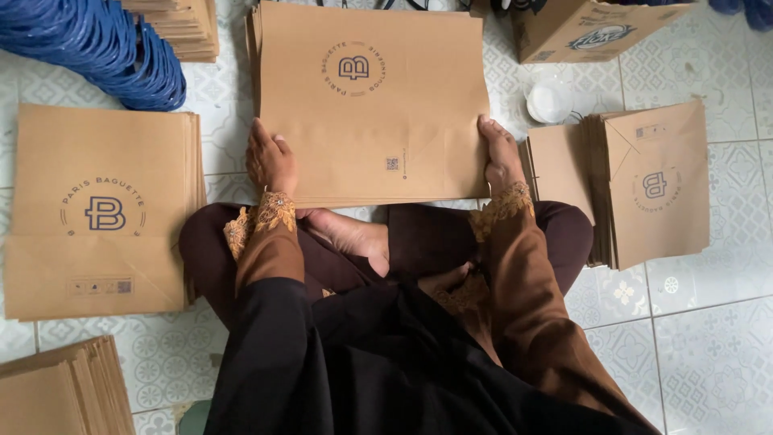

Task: Folding and gluing the bottom of paper bags to complete their assembly.

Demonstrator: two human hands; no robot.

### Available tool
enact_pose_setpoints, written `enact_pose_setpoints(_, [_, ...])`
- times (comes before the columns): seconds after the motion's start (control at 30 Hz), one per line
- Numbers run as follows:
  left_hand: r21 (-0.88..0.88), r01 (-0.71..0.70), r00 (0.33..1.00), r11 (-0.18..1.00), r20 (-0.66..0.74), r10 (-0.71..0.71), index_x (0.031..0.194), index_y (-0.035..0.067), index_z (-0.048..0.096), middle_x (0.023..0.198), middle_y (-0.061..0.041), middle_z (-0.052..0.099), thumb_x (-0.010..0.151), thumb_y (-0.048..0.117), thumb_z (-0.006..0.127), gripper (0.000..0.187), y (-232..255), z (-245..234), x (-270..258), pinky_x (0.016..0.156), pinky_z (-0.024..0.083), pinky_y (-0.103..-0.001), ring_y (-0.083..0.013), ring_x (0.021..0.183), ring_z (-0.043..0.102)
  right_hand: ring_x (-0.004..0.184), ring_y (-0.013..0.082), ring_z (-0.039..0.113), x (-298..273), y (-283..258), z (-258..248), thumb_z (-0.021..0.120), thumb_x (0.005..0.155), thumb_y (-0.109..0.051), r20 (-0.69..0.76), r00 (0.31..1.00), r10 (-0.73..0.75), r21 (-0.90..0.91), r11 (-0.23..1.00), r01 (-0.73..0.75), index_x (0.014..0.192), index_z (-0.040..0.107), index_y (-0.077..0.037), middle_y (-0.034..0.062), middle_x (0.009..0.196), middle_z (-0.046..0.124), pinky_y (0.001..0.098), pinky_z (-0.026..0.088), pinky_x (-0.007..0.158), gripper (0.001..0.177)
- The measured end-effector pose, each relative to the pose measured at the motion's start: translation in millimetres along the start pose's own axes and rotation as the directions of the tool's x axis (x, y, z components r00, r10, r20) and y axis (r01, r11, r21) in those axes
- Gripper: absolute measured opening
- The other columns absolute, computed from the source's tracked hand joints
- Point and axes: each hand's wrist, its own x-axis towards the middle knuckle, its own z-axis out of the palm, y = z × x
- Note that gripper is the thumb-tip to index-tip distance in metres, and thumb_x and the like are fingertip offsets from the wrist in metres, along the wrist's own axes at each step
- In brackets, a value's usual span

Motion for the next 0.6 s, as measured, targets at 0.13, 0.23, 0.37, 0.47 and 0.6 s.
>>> enact_pose_setpoints(0.13, [-0.165, 0.068, 0.995, 0.984, 0.078, -0.056, 0.153, 0.018, 0.042, 0.143, -0.013, 0.057, 0.103, 0.034, 0.050, 0.053, 5, -19, 7, 0.101, 0.046, -0.057, -0.0423, 0.121, 0.061, 0.080, 0.0254, 0.077, -6, -9, -1, 0.071, 0.098, -0.032, 0.096, 0.995, 0.032, 0.108, 0.993, -0.043, 0.100, 0.073, -0.015, 0.0090, 0.089, 0.076, 0.0385, 0.066, 0.073, 0.017])
enact_pose_setpoints(0.23, [-0.395, 0.041, 0.999, 0.918, 0.019, -0.037, 0.145, 0.021, 0.053, 0.135, -0.014, 0.060, 0.100, 0.030, 0.057, 0.045, 15, -44, 13, 0.102, 0.049, -0.050, -0.0389, 0.124, 0.061, 0.081, 0.0248, 0.076, -20, -20, 4, 0.072, 0.098, -0.031, 0.145, 0.989, 0.024, 0.179, 0.983, -0.051, 0.101, 0.072, -0.013, 0.0085, 0.091, 0.076, 0.0365, 0.066, 0.073, 0.018])
enact_pose_setpoints(0.37, [-0.801, -0.039, 0.995, 0.598, -0.086, -0.051, 0.118, 0.012, 0.066, 0.105, -0.009, 0.066, 0.098, 0.021, 0.072, 0.022, 45, -105, 19, 0.085, 0.055, -0.031, -0.0208, 0.099, 0.063, 0.091, 0.0263, 0.075, -23, -30, -1, 0.077, 0.091, -0.042, 0.128, 0.990, 0.053, 0.202, 0.976, -0.078, 0.112, 0.073, -0.014, 0.0089, 0.103, 0.076, 0.0402, 0.064, 0.079, 0.035])
enact_pose_setpoints(0.47, [-0.878, 0.149, 0.987, 0.455, 0.161, -0.012, 0.107, 0.012, 0.069, 0.090, 0.000, 0.066, 0.097, 0.026, 0.075, 0.018, 44, -130, 28, 0.072, 0.054, -0.024, -0.0095, 0.081, 0.061, 0.111, 0.0331, 0.070, -16, -40, -10, 0.080, 0.086, -0.058, 0.130, 0.990, 0.057, 0.179, 0.981, -0.080, 0.130, 0.068, -0.013, 0.0148, 0.125, 0.070, 0.0488, 0.057, 0.096, 0.064])
enact_pose_setpoints(0.6, [-0.829, 0.366, 0.899, 0.423, 0.433, 0.070, 0.106, 0.016, 0.077, 0.090, 0.002, 0.073, 0.091, 0.032, 0.083, 0.023, 38, -132, 54, 0.066, 0.060, -0.025, -0.0066, 0.075, 0.069, 0.068, 0.0231, 0.077, -6, -72, -15, 0.078, 0.097, -0.031, 0.211, 0.977, -0.037, -0.087, 0.995, 0.056, 0.115, 0.072, -0.010, 0.0103, 0.086, 0.074, 0.0374, 0.067, 0.061, 0.029])
